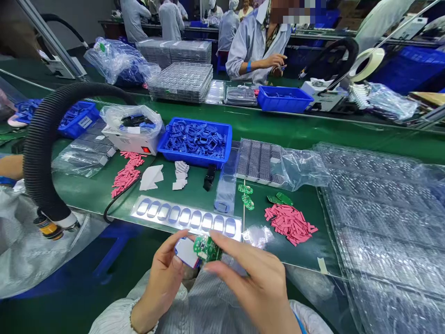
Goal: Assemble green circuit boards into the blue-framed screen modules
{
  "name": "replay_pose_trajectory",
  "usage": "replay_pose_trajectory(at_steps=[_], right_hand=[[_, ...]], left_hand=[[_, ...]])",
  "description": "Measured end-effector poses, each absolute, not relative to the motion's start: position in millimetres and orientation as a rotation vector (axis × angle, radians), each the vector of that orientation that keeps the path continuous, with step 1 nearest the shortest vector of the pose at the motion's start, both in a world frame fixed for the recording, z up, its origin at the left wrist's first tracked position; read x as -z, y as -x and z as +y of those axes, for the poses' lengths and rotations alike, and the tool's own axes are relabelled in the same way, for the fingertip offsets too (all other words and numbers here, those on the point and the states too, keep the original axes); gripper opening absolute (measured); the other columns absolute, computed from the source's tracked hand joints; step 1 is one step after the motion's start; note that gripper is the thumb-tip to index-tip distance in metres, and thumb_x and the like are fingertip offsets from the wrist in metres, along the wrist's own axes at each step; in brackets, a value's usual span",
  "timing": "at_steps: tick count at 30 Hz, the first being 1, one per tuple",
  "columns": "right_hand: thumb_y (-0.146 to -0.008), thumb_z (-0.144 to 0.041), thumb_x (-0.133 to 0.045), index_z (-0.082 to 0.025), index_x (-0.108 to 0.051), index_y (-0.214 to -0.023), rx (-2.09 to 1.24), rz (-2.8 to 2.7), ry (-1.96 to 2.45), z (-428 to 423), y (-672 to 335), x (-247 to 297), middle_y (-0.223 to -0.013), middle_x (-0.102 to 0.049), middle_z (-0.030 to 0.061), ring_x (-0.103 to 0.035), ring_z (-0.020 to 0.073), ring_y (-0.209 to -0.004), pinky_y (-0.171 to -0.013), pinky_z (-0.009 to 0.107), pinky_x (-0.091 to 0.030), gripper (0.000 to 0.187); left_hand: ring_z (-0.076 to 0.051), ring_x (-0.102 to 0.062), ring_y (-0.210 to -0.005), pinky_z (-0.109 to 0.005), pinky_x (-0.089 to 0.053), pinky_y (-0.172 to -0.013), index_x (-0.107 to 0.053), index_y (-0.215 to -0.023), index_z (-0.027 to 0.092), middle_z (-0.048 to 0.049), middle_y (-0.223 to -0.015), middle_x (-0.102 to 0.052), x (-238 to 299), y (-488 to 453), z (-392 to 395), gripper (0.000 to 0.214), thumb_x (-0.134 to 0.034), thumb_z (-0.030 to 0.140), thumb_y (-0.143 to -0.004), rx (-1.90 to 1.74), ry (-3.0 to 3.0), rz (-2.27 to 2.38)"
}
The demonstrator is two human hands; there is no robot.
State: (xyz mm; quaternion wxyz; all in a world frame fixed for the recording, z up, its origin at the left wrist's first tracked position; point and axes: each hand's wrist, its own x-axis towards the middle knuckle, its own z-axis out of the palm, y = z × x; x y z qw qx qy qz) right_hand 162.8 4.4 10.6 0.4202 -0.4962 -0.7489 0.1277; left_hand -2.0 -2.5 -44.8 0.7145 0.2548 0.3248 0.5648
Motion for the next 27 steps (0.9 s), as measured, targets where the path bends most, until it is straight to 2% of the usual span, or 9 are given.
replay_pose_trajectory(at_steps=[8, 16, 27], right_hand=[[-0.083, -0.025, -0.063, -0.018, -0.066, -0.1, -0.282, -1.955, 1.114, 4.0, -145.1, -12.9, -0.093, -0.074, 0.004, -0.071, 0.0156, -0.085, -0.078, 0.021, -0.059, 0.019], [-0.082, -0.025, -0.064, -0.018, -0.067, -0.1, -0.244, -1.977, 1.097, 4.5, -144.5, -10.9, -0.09, -0.075, 0.0036, -0.071, 0.0164, -0.084, -0.077, 0.024, -0.06, 0.019], [-0.082, -0.024, -0.065, -0.018, -0.066, -0.102, -0.29, -1.97, 1.12, 1.7, -148.1, -9.9, -0.091, -0.075, 0.0025, -0.071, 0.015, -0.086, -0.08, 0.021, -0.059, 0.021]], left_hand=[[-0.018, -0.067, -0.096, -0.018, -0.052, -0.084, -0.073, -0.099, 0.026, -0.0029, -0.101, -0.075, 48.8, 1.7, -3.0, 0.033, -0.076, 0.036, -0.068, -1.406, -0.8, 0.833], [-0.019, -0.065, -0.102, -0.02, -0.051, -0.087, -0.073, -0.1, 0.027, -0.0029, -0.104, -0.074, 48.6, 2.0, -5.7, 0.032, -0.075, 0.036, -0.069, -1.401, -0.836, 0.842], [-0.019, -0.066, -0.1, -0.021, -0.053, -0.085, -0.073, -0.099, 0.029, -0.0026, -0.104, -0.074, 49.9, 0.2, -6.5, 0.03, -0.075, 0.034, -0.069, -1.41, -0.851, 0.843]])
